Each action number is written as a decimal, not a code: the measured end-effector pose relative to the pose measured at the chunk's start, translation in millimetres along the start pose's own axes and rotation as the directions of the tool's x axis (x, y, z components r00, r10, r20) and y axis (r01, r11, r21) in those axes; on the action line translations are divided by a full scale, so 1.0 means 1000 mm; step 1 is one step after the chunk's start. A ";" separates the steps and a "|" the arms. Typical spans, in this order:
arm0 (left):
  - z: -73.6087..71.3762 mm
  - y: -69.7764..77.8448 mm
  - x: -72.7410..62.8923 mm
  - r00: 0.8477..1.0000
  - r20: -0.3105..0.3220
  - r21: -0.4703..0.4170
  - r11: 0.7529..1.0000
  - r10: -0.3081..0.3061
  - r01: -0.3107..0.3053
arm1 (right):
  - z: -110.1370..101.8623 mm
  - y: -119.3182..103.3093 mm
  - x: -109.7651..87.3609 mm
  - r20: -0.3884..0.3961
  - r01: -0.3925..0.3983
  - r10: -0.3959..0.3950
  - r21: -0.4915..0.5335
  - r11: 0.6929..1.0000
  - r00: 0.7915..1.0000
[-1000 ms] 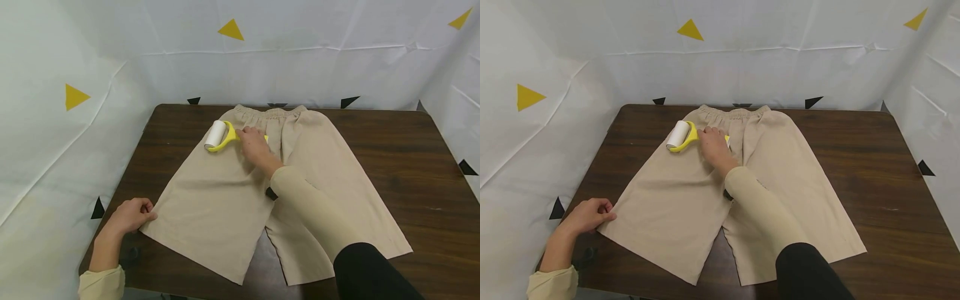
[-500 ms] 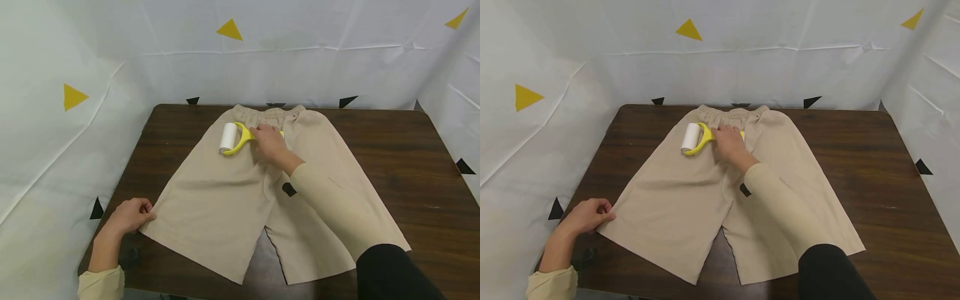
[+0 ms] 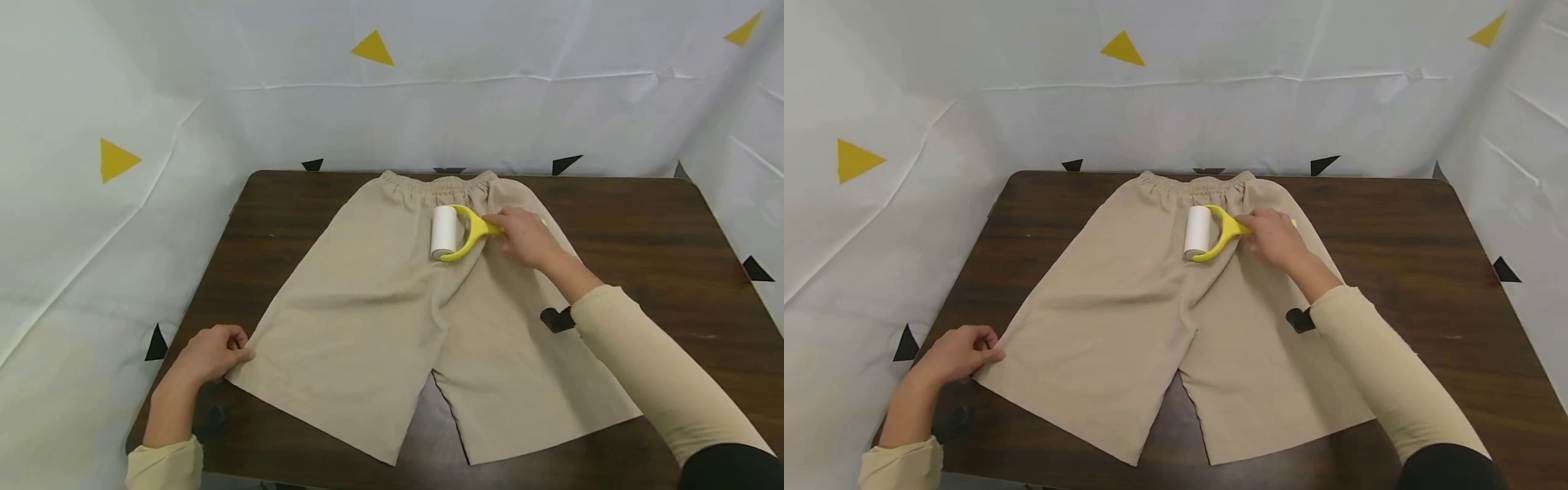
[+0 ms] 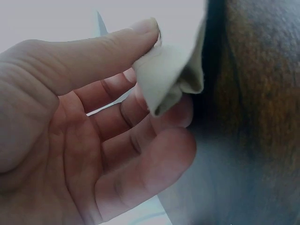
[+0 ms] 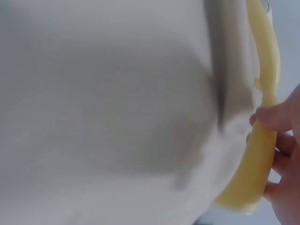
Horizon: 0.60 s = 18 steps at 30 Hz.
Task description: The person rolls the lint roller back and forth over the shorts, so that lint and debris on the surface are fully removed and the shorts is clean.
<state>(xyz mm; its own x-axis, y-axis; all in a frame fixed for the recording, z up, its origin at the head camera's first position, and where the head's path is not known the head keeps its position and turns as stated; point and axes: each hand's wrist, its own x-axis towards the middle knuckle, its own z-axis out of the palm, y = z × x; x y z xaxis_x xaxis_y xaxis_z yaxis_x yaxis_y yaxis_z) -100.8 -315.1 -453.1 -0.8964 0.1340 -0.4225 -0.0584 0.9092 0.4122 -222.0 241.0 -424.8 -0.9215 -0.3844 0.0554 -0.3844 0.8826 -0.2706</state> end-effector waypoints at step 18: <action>0.000 -0.002 -0.001 1.000 0.002 -0.011 1.000 -0.018 0.018 | -0.029 0.101 -0.104 0.105 -0.287 0.272 0.163 0.944 0.956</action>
<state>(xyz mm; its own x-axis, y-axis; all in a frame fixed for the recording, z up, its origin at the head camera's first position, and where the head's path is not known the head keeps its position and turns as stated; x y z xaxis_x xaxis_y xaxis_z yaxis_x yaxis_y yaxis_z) -100.0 -316.5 -453.9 -0.8944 0.1180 -0.4314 -0.0797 0.9071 0.4134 -166.8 378.0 -430.1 -0.9803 -0.1555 -0.1214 -0.0895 0.8991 -0.4284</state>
